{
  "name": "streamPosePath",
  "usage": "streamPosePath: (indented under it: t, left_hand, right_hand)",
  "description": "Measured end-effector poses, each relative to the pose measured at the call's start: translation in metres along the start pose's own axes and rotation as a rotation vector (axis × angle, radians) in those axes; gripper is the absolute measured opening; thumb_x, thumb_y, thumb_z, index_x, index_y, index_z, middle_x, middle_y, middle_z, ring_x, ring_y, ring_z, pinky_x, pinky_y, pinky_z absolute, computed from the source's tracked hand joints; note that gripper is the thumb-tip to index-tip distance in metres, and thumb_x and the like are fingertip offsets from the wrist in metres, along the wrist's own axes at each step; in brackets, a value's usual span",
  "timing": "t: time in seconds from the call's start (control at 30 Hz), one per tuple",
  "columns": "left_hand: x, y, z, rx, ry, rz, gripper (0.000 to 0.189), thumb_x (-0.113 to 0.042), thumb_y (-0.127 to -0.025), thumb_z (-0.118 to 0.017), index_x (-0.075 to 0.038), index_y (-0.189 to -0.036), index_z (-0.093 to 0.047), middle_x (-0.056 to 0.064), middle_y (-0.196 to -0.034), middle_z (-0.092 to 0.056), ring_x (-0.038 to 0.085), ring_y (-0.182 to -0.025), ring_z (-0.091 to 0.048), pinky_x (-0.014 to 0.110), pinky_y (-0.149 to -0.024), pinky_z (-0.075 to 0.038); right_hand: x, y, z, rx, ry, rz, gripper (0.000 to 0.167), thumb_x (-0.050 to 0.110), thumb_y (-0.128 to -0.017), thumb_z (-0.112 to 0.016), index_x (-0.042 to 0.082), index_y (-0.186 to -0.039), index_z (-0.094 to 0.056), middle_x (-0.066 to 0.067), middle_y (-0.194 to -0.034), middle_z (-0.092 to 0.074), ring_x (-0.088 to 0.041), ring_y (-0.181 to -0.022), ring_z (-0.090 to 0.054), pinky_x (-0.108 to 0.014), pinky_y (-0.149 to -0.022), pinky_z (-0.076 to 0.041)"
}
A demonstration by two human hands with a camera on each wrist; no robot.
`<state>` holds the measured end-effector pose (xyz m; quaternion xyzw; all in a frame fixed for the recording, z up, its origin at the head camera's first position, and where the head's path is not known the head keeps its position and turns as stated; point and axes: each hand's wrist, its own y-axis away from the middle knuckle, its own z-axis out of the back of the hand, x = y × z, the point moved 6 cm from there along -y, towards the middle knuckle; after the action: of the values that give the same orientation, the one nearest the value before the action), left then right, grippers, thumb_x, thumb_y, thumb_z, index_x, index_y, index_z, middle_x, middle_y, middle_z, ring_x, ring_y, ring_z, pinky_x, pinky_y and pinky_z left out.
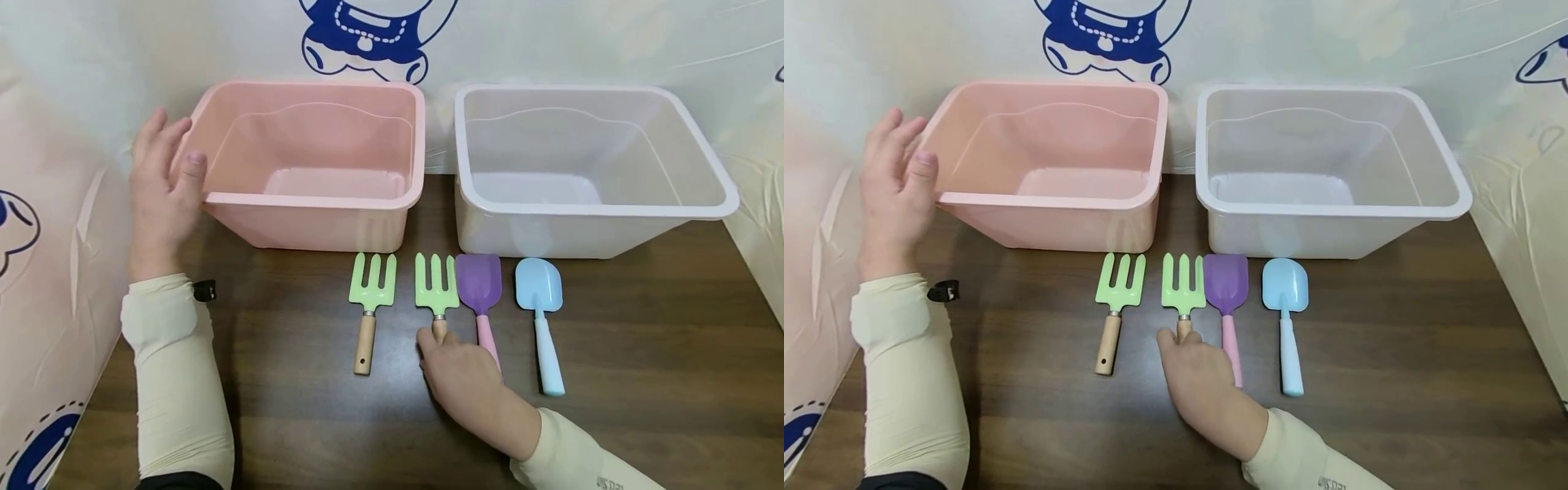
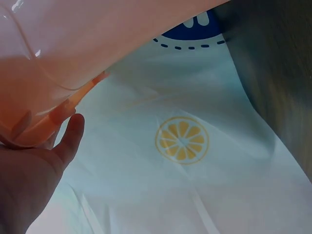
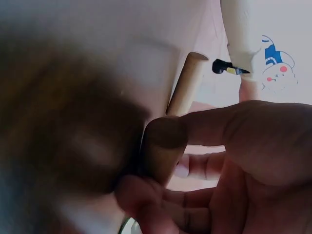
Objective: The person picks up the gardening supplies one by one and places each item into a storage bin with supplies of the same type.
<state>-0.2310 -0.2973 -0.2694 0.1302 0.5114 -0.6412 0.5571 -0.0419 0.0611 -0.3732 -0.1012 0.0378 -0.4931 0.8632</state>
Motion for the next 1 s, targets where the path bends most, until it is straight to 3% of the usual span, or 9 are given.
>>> streamPosePath:
  t: [0.13, 0.3, 0.4, 0.5, 0.63, 0.73, 0.9, 1.0]
  left_hand:
    - [0.003, 0.002, 0.004, -0.012, 0.017, 0.008, 0.052, -0.043, -0.096, -0.063, -0.014, -0.14, -0.063, 0.001, -0.158, -0.038, 0.012, -0.144, -0.03, 0.029, -0.114, -0.018]
    - [0.006, 0.003, 0.006, -0.006, 0.025, 0.033, 0.049, -0.037, -0.096, -0.062, -0.015, -0.14, -0.063, 0.002, -0.158, -0.037, 0.011, -0.144, -0.029, 0.028, -0.114, -0.018]
    - [0.007, 0.002, 0.005, 0.001, 0.039, 0.048, 0.049, -0.037, -0.096, -0.063, -0.017, -0.14, -0.063, 0.001, -0.158, -0.037, 0.011, -0.144, -0.029, 0.027, -0.114, -0.017]
    - [0.007, 0.0, 0.004, 0.008, 0.042, 0.061, 0.049, -0.036, -0.096, -0.061, -0.018, -0.141, -0.062, -0.001, -0.158, -0.036, 0.011, -0.144, -0.028, 0.027, -0.113, -0.017]
    - [0.008, -0.001, 0.002, 0.012, 0.033, 0.068, 0.049, -0.033, -0.096, -0.058, -0.018, -0.142, -0.061, 0.0, -0.159, -0.036, 0.011, -0.145, -0.027, 0.027, -0.113, -0.016]
    - [0.008, -0.002, 0.0, 0.009, 0.041, 0.074, 0.048, -0.033, -0.098, -0.059, -0.016, -0.142, -0.061, 0.001, -0.159, -0.036, 0.011, -0.145, -0.025, 0.026, -0.113, -0.015]
    - [0.011, -0.002, 0.0, -0.004, 0.045, 0.072, 0.047, -0.034, -0.099, -0.061, -0.013, -0.141, -0.062, 0.001, -0.159, -0.036, 0.011, -0.146, -0.025, 0.024, -0.113, -0.015]
    - [0.013, -0.002, 0.001, -0.001, 0.048, 0.068, 0.047, -0.032, -0.099, -0.061, -0.01, -0.141, -0.061, 0.004, -0.16, -0.035, 0.012, -0.146, -0.026, 0.024, -0.114, -0.015]
  right_hand:
    - [-0.002, 0.0, -0.001, -0.069, 0.043, 0.007, 0.038, 0.015, -0.081, -0.08, 0.003, -0.088, -0.045, 0.001, -0.055, -0.029, -0.013, -0.037, -0.039, -0.028, -0.029, -0.03]
    - [-0.003, -0.001, 0.008, -0.221, 0.059, 0.023, 0.011, -0.004, -0.083, -0.051, -0.001, -0.091, -0.044, 0.003, -0.057, -0.023, -0.012, -0.035, -0.034, -0.025, -0.03, -0.026]
    - [-0.005, -0.002, 0.013, -0.269, 0.057, 0.011, 0.012, -0.005, -0.08, -0.051, 0.0, -0.086, -0.042, 0.003, -0.058, -0.019, -0.012, -0.035, -0.03, -0.025, -0.031, -0.023]
    - [-0.009, -0.003, 0.013, -0.205, 0.049, -0.027, 0.021, 0.0, -0.077, -0.062, -0.001, -0.088, -0.044, 0.002, -0.057, -0.021, -0.01, -0.037, -0.026, -0.024, -0.031, -0.023]
    - [-0.016, -0.005, 0.008, -0.033, 0.012, -0.112, 0.046, 0.011, -0.077, -0.074, -0.005, -0.114, -0.05, -0.004, -0.058, -0.038, -0.011, -0.039, -0.027, -0.026, -0.031, -0.027]
    - [-0.02, -0.005, 0.011, -0.007, -0.022, -0.147, 0.052, 0.014, -0.079, -0.073, -0.006, -0.123, -0.054, -0.011, -0.066, -0.051, -0.015, -0.043, -0.035, -0.031, -0.031, -0.033]
    - [-0.029, -0.007, 0.024, -0.09, -0.068, -0.161, 0.033, 0.012, -0.077, -0.071, -0.006, -0.102, -0.061, -0.012, -0.07, -0.052, -0.022, -0.045, -0.043, -0.038, -0.033, -0.037]
    - [-0.034, -0.01, 0.034, -0.153, -0.105, -0.166, 0.02, 0.01, -0.075, -0.07, 0.0, -0.083, -0.056, -0.007, -0.065, -0.043, -0.021, -0.04, -0.039, -0.037, -0.032, -0.035]
